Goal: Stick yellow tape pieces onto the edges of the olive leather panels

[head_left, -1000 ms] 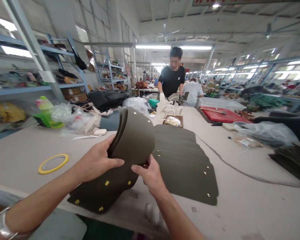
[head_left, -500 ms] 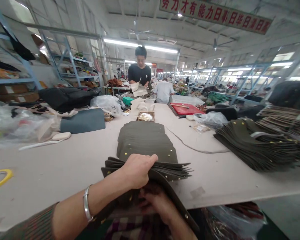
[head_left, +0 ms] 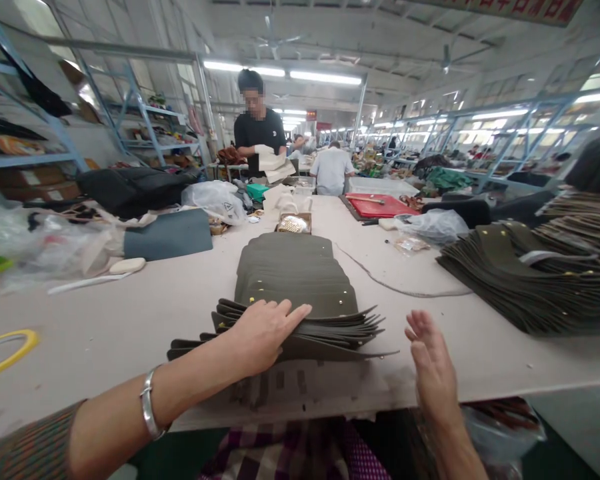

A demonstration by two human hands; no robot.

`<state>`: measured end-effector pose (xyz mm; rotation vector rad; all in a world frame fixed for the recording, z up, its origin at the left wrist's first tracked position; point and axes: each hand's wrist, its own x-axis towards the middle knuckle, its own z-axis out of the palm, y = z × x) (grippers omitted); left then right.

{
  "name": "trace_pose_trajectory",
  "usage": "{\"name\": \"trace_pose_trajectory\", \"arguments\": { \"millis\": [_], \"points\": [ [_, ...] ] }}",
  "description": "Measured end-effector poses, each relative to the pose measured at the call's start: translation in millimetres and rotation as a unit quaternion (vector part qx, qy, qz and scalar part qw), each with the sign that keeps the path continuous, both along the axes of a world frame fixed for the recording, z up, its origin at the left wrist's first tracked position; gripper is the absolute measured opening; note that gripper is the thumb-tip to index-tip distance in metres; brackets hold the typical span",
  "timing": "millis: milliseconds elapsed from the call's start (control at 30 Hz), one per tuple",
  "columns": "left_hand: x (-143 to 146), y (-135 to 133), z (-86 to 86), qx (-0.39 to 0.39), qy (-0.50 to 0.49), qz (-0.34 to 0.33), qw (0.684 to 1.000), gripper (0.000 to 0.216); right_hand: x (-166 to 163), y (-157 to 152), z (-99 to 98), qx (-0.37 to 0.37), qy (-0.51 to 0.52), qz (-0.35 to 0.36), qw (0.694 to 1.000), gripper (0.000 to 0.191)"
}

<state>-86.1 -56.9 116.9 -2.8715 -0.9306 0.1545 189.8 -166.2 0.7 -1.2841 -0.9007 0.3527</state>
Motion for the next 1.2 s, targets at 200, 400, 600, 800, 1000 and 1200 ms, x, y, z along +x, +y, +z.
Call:
{"name": "trace_pose_trajectory", "arguments": {
  "millis": [200,400,600,800,1000,1200],
  "points": [
    [-5.9,-7.1,-8.0,0.012,-0.062,0.025,0.998,0.080,-47.8,32.3,-11.2,0.034,0.065,0.087,0.994,0.061],
    [-7.8,-2.8,-13.2,0.007,-0.082,0.015,0.996,0.078,-84.2,38.6,-5.2,0.013,0.092,0.022,0.995,0.059],
    [-15.2,4.7,-14.9,0.002,-0.083,0.044,0.996,0.076,-65.5,33.5,-13.7,0.009,0.009,0.132,0.991,0.087],
    [-16.9,-2.7,-12.2,-0.002,-0.086,0.002,0.996,0.062,-42.4,27.0,-2.6,-0.126,-0.070,0.181,0.973,0.117],
    [-50.2,-1.6,2.8,0.009,-0.093,0.003,0.996,0.078,-30.0,33.6,-6.4,-0.245,-0.161,0.079,0.953,0.064],
    [-130.6,-2.6,12.2,-0.050,-0.157,0.077,0.983,0.098,-25.2,36.5,-10.9,-0.248,-0.176,0.085,0.949,0.062]
  ]
}}
